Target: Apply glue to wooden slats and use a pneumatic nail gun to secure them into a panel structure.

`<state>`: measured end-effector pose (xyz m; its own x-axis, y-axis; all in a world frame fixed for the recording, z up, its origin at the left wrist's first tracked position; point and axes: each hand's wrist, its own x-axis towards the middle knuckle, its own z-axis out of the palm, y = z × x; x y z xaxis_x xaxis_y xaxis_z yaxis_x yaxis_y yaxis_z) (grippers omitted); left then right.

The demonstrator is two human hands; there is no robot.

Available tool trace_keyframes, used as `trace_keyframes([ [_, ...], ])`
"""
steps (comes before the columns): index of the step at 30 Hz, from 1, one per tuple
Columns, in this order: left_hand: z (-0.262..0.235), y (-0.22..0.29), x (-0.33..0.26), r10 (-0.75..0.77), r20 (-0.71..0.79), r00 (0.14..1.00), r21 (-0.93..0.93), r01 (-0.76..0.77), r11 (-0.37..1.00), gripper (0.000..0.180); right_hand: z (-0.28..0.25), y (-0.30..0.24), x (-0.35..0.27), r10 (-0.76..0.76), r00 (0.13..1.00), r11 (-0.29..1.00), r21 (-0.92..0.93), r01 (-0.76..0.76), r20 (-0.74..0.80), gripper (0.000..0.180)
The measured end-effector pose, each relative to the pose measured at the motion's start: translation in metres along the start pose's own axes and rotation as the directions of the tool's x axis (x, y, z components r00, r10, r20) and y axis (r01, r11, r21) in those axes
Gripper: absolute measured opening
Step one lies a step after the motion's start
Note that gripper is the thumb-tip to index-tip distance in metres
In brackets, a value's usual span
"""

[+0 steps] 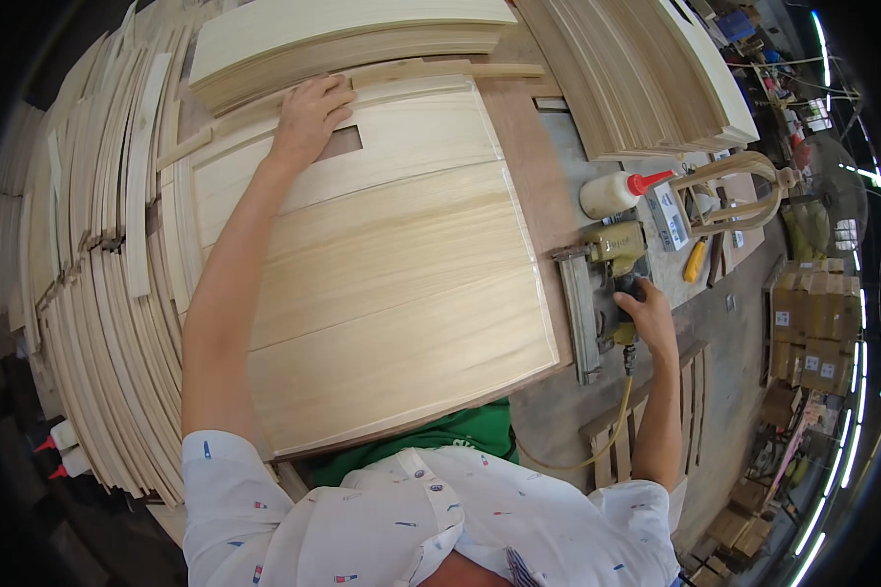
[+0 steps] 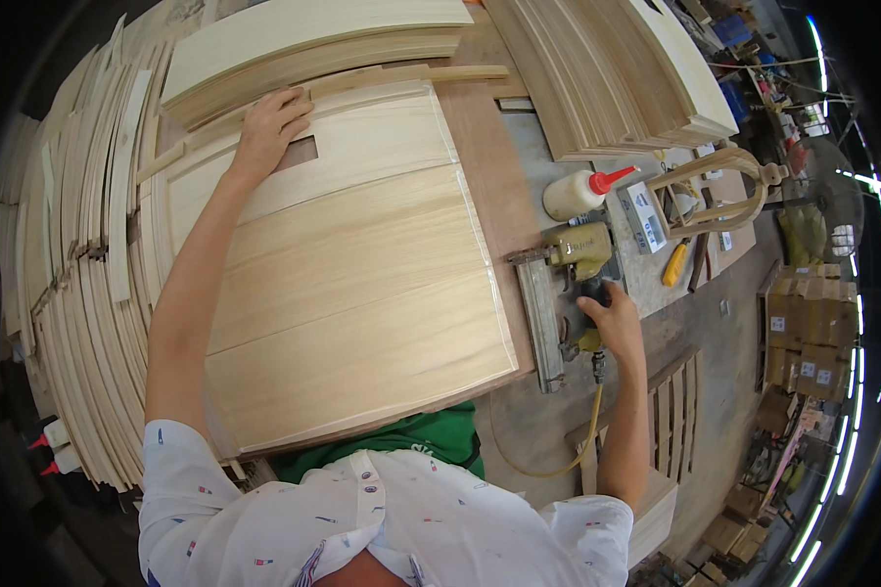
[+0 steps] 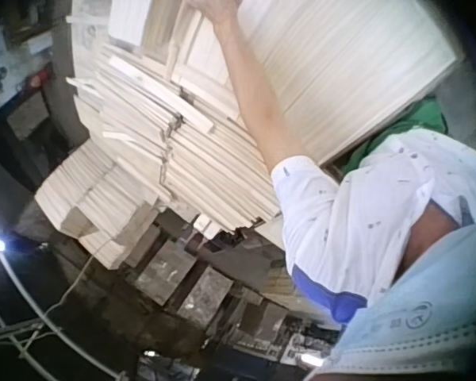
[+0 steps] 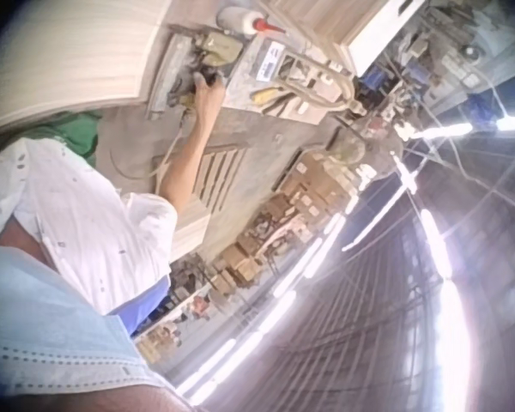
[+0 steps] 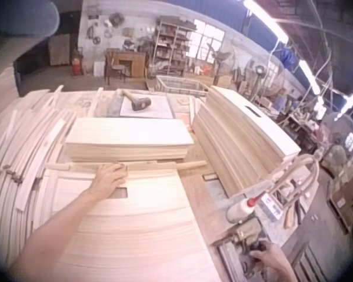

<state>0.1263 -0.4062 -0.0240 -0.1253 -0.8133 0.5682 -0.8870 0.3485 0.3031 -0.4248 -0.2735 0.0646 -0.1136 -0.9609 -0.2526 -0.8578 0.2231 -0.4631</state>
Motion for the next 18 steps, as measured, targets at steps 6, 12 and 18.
trace_keyframes([
  [6,0.009,-0.009,0.006,-0.102,0.025,0.994,0.002,0.102,0.995,0.022,-0.007,-0.004,0.022,0.135,0.974,0.914,0.357,-0.192,0.180,0.040],
  [12,0.006,-0.010,0.007,-0.153,0.022,0.988,-0.080,0.154,0.985,0.029,-0.027,-0.074,-0.010,0.074,0.951,0.833,0.506,-0.224,0.299,0.026],
  [18,0.000,-0.007,0.010,-0.248,0.036,0.968,-0.121,0.250,0.961,0.042,-0.026,-0.165,0.006,-0.197,0.974,0.894,0.430,0.130,0.116,0.023],
])
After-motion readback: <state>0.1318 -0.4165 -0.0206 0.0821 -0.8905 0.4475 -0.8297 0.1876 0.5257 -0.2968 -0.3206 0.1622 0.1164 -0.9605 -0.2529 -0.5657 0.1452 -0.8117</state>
